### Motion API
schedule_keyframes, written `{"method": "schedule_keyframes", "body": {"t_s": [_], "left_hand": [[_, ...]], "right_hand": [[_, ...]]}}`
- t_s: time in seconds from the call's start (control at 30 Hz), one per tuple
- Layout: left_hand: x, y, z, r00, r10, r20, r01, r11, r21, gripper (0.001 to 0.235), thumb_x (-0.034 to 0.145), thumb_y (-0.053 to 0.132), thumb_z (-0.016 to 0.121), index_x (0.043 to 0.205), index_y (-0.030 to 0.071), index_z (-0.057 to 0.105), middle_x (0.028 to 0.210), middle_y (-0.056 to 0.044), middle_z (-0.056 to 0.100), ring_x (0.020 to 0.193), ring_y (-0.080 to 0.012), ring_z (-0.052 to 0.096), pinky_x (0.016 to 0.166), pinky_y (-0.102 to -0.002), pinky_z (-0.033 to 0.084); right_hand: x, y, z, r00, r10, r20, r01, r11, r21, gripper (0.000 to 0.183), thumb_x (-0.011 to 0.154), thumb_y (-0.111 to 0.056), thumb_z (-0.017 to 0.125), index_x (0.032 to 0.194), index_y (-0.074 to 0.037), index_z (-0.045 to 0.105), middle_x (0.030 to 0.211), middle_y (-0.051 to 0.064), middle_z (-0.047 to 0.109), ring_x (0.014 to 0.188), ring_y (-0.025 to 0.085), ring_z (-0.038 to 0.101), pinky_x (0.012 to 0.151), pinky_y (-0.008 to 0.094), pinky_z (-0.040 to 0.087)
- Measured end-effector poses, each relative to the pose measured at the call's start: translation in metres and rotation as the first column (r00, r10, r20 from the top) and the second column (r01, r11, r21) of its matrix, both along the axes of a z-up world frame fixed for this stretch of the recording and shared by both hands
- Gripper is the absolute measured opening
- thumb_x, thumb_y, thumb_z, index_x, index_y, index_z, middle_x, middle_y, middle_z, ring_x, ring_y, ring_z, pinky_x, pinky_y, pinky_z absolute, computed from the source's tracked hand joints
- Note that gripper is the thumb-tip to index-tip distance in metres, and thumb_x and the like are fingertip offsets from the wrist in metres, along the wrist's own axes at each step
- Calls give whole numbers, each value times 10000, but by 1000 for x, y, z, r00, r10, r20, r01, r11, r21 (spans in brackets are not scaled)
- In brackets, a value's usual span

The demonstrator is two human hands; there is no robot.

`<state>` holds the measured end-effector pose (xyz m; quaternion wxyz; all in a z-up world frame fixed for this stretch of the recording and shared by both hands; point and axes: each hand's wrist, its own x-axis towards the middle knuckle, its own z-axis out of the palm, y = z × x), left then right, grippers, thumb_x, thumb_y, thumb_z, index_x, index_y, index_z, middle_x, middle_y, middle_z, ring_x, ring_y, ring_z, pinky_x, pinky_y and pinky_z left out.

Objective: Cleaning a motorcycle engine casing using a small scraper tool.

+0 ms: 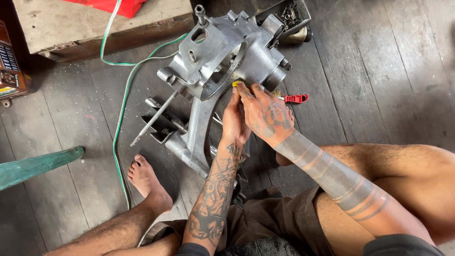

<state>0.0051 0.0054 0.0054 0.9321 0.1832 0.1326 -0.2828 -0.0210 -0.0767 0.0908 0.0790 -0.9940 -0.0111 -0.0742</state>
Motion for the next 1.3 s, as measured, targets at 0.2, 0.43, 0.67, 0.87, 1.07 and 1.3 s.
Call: {"method": "schedule_keyframes", "body": {"t_s": [0.2,0.43,0.67,0.87,1.07,1.3], "left_hand": [[2,3,-15,1000,-11,-14,11,1000,-2,343,1045,348,601,1228,65,670,1080,-79,721,959,-179,713,835,-321,597],[-8,7,1,1000,14,-28,-14,999,-29,338,1034,353,615,1191,61,678,1049,-91,731,928,-185,724,807,-322,605],[0,-6,-52,999,-8,-38,8,1000,-10,382,1023,377,632,1220,51,656,1108,-111,706,977,-258,728,793,-400,637],[7,-11,-55,1000,-14,7,14,1000,0,429,1018,393,637,1235,24,634,1145,-132,677,1014,-300,713,821,-457,633],[11,-8,-64,999,-35,-31,34,999,-16,386,1029,360,623,1230,32,654,1127,-109,696,1017,-269,719,831,-418,631],[7,-5,-41,999,-41,-12,40,997,-65,335,1058,291,572,1224,11,650,1116,-100,688,1003,-243,705,844,-385,613]], "right_hand": [[-4,6,-8,999,16,28,-10,982,-188,403,970,-165,549,1365,-129,621,1037,157,613,735,303,707,523,407,609],[-7,17,-1,999,-37,16,37,999,-9,380,993,-142,532,1344,-40,634,1027,224,627,696,379,680,526,472,587],[-2,-3,-8,999,42,-4,-42,998,-46,382,999,-209,515,1364,-162,617,1064,115,630,765,306,719,596,449,618],[4,-11,-3,999,23,-48,-21,999,28,362,1005,-229,522,1351,-195,621,1047,96,634,783,333,725,633,473,606],[3,-1,-2,1000,17,-10,-16,1000,23,390,996,-158,504,1369,-147,618,1071,134,647,771,338,724,602,447,609],[-7,11,-6,990,66,126,-38,975,-218,438,906,-80,623,1343,-57,636,1055,207,625,764,351,713,558,460,622]]}}
